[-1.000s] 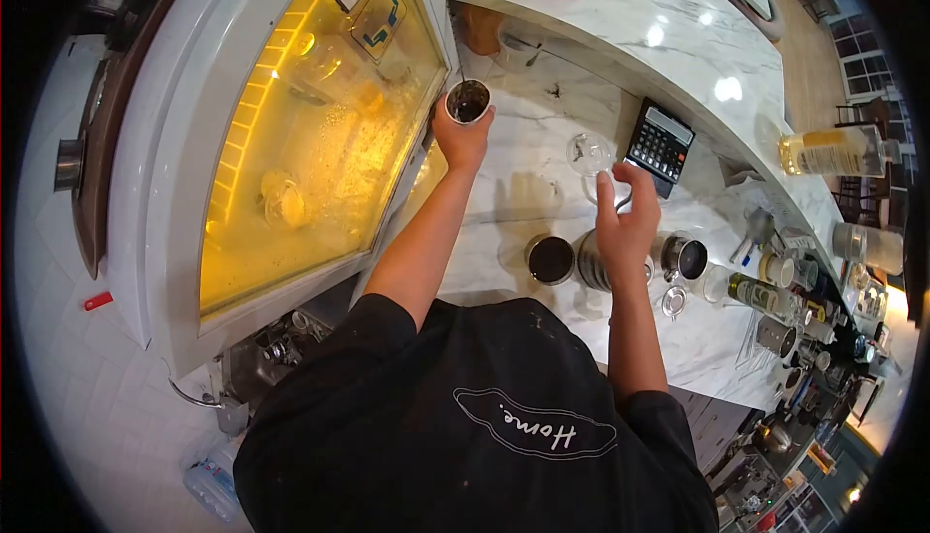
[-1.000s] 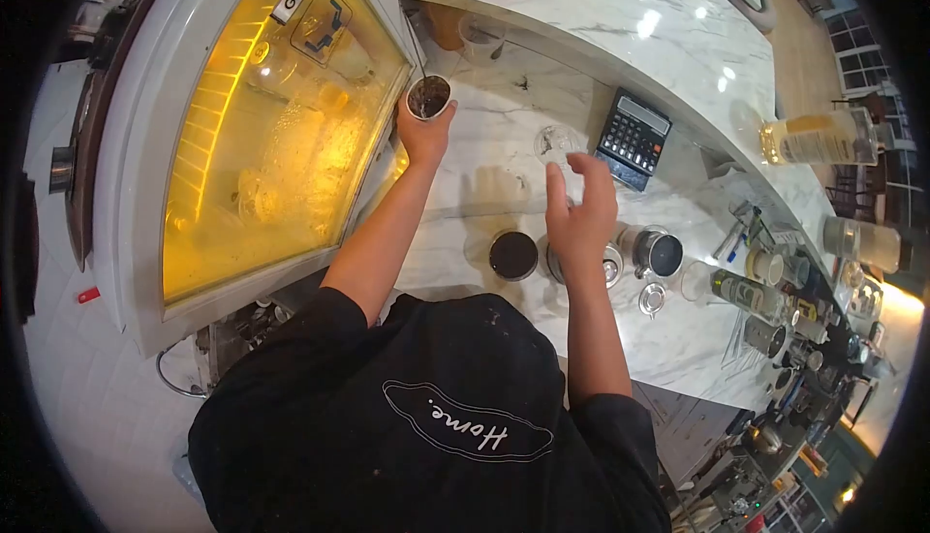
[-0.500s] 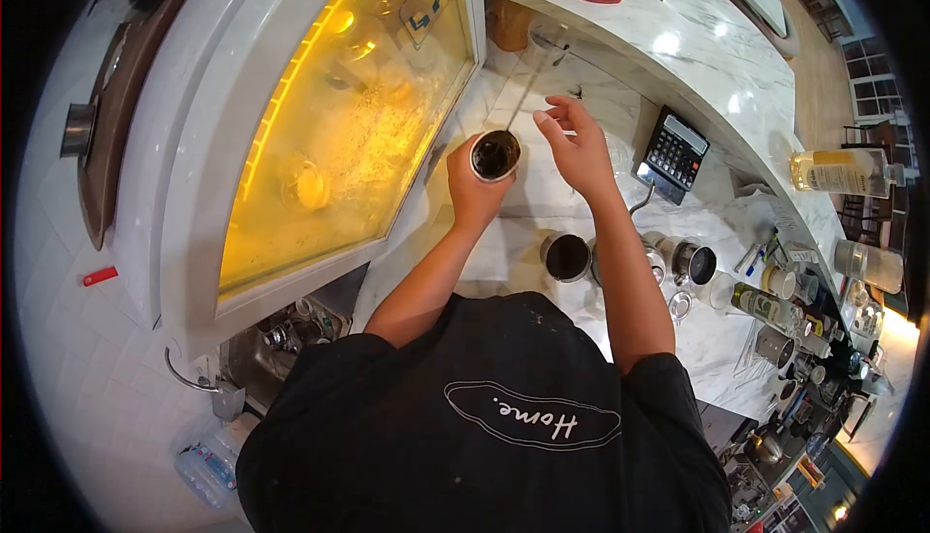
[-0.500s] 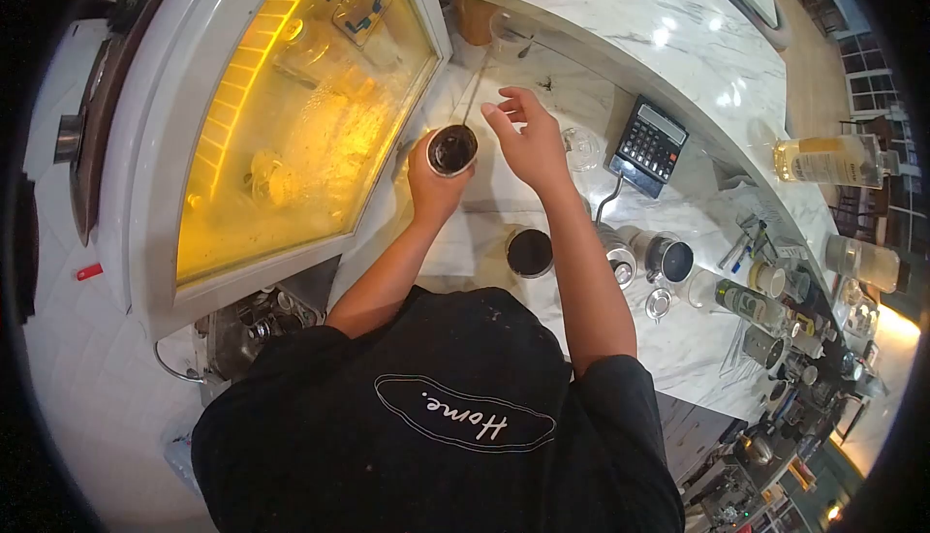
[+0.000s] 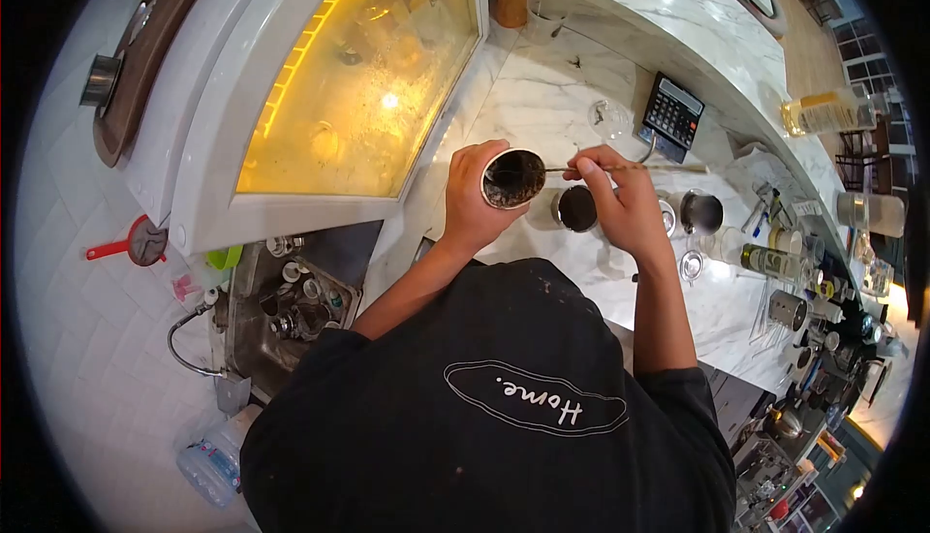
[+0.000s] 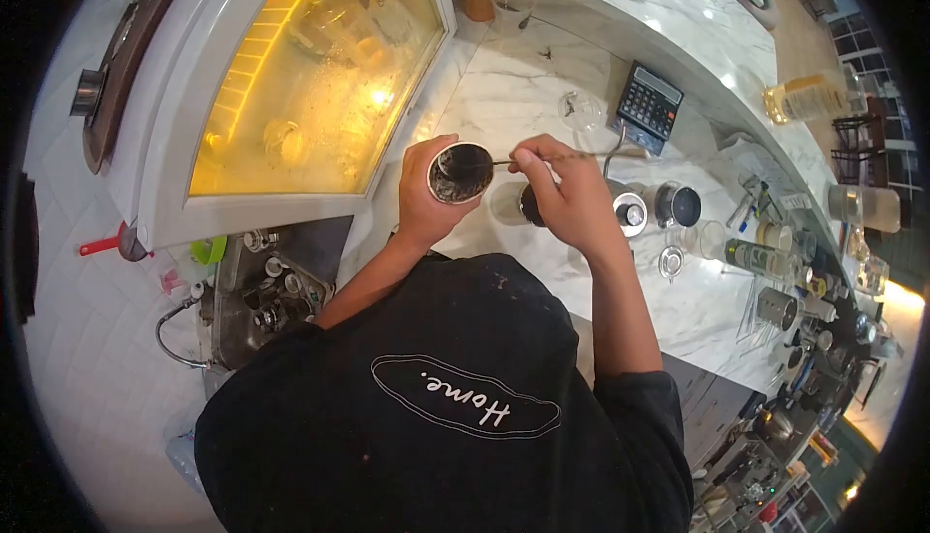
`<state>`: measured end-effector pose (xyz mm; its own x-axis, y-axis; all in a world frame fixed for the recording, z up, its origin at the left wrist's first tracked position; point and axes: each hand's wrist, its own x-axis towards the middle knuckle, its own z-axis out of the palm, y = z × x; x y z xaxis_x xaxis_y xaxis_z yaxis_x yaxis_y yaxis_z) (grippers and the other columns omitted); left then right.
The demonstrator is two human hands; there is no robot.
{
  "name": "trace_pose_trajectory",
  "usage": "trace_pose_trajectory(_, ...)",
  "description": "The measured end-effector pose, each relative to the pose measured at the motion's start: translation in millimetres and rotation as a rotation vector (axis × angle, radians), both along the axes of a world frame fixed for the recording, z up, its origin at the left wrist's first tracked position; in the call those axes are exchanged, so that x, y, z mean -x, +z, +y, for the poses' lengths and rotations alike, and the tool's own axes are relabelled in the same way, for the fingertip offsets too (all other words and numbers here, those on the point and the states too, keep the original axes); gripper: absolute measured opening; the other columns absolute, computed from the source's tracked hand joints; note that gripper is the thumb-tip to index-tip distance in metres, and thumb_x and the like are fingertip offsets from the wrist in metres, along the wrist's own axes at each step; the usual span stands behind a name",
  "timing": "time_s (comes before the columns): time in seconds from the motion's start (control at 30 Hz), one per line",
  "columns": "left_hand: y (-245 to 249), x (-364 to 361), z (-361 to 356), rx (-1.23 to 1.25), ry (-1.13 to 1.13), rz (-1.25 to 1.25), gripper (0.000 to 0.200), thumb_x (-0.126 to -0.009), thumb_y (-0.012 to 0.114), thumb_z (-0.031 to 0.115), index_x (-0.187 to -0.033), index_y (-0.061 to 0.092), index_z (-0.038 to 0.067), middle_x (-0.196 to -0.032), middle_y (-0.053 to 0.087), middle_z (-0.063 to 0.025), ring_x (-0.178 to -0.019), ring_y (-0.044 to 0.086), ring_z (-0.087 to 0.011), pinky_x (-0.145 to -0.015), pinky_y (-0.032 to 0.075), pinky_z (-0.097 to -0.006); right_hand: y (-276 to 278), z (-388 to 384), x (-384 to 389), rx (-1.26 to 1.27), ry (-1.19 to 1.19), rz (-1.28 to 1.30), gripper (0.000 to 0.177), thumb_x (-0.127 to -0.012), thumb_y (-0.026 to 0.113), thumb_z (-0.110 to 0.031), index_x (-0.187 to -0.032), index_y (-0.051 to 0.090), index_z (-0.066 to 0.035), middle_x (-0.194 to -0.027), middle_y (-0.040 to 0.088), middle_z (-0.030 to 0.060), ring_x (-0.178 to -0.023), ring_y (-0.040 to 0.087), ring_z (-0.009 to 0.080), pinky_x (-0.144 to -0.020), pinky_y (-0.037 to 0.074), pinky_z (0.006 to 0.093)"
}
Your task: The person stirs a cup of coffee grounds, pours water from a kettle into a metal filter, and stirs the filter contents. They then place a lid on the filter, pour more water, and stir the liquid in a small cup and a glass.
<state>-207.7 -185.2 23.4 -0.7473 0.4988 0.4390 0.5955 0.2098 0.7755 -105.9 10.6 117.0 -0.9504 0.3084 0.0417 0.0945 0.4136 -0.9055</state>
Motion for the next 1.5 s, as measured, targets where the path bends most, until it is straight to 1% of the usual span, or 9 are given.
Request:
trace_pose_trajectory(0.23, 34, -28, 6, -0.123, -0.218, 0.071, 0.082, -0.058, 0.09, 0.002, -0.132, 0.054, 0.007, -0.13, 0.059, -0.0162, -0.127, 0.055, -0.035, -0.108, 0.044, -0.0446, 44, -10, -74, -0.15, -0.079, 0.222, 0.009, -0.099, 0.063, -0.004, -0.097, 0.071, -0.001, -0.091, 0.073, 0.0118, -0.084, 0.068, 0.0278, -0.078, 0.053, 0.0369)
trace_pose_trajectory(0.47, 43, -69, 38, -0.393, -0.429, 0.03, 0.084, -0.059, 0.087, 0.0, -0.133, 0.049, 0.008, -0.133, 0.055, -0.0194, -0.13, 0.053, -0.0372, -0.111, 0.043, -0.0477, 66, 9, -132, -0.291, -0.061, 0.359, 0.006, -0.097, 0.066, -0.003, -0.097, 0.07, 0.0, -0.091, 0.071, 0.0118, -0.087, 0.066, 0.031, -0.08, 0.051, 0.039)
trace_pose_trajectory(0.6, 63, -91, 48, -0.305, -0.47, 0.046, 0.083, -0.053, 0.09, 0.003, -0.128, 0.055, 0.01, -0.127, 0.061, -0.0139, -0.126, 0.057, -0.0344, -0.107, 0.041, -0.0436, 77, 25, -163, -0.263, -0.046, 0.386, 0.006, -0.097, 0.065, -0.004, -0.097, 0.07, 0.0, -0.092, 0.072, 0.0116, -0.087, 0.066, 0.0313, -0.084, 0.052, 0.0398)
trace_pose_trajectory(0.8, 88, -121, 68, -0.239, -0.546, 0.035, 0.083, -0.054, 0.09, 0.006, -0.13, 0.056, 0.009, -0.125, 0.063, -0.013, -0.122, 0.059, -0.0324, -0.106, 0.04, -0.0417, 98, 54, -201, -0.297, -0.017, 0.37, 0.007, -0.097, 0.066, -0.006, -0.097, 0.071, -0.001, -0.09, 0.072, 0.0118, -0.088, 0.067, 0.032, -0.09, 0.052, 0.0422)
trace_pose_trajectory(0.9, 95, -130, 77, -0.183, -0.664, 0.054, 0.085, -0.056, 0.085, 0.001, -0.135, 0.052, 0.007, -0.131, 0.058, -0.0206, -0.124, 0.058, -0.0324, -0.103, 0.049, -0.041, 103, 68, -216, -0.348, 0.03, 0.368, 0.007, -0.097, 0.065, -0.005, -0.097, 0.071, -0.002, -0.09, 0.072, 0.0112, -0.087, 0.067, 0.0316, -0.091, 0.051, 0.044)
trace_pose_trajectory(1.1, 85, -155, 98, -0.264, -0.695, 0.109, 0.086, -0.059, 0.089, 0.005, -0.135, 0.05, 0.007, -0.131, 0.056, -0.0226, -0.122, 0.058, -0.034, -0.101, 0.05, -0.0423, 101, 89, -245, -0.347, 0.037, 0.348, 0.01, -0.099, 0.063, -0.008, -0.096, 0.071, -0.004, -0.093, 0.074, 0.0101, -0.088, 0.071, 0.029, -0.104, 0.047, 0.0484)
trace_pose_trajectory(1.17, 82, -170, 105, -0.34, -0.65, 0.015, 0.085, -0.056, 0.091, 0.006, -0.132, 0.053, 0.008, -0.128, 0.06, -0.0186, -0.119, 0.059, -0.0335, -0.103, 0.046, -0.0425, 95, 92, -252, -0.321, 0.007, 0.354, 0.012, -0.1, 0.061, -0.01, -0.096, 0.071, -0.004, -0.095, 0.074, 0.0097, -0.09, 0.072, 0.027, -0.108, 0.044, 0.0496)
trace_pose_trajectory(1.27, 79, -185, 112, -0.346, -0.604, -0.004, 0.085, -0.054, 0.092, 0.006, -0.131, 0.054, 0.009, -0.128, 0.061, -0.0173, -0.119, 0.059, -0.0335, -0.103, 0.044, -0.0426, 87, 97, -262, -0.255, -0.031, 0.333, 0.028, -0.108, 0.049, -0.016, -0.094, 0.07, -0.003, -0.089, 0.076, 0.009, -0.099, 0.073, 0.0262, -0.114, 0.036, 0.0554)
trace_pose_trajectory(1.5, 63, -215, 130, -0.395, -0.523, -0.058, 0.088, -0.054, 0.092, 0.004, -0.132, 0.052, 0.008, -0.13, 0.061, -0.0177, -0.122, 0.058, -0.0346, -0.103, 0.046, -0.0429, 62, 89, -276, -0.137, -0.262, 0.41, 0.029, -0.108, 0.051, -0.014, -0.097, 0.074, 0.0, -0.085, 0.077, 0.0087, -0.084, 0.074, 0.0209, -0.111, 0.043, 0.051)
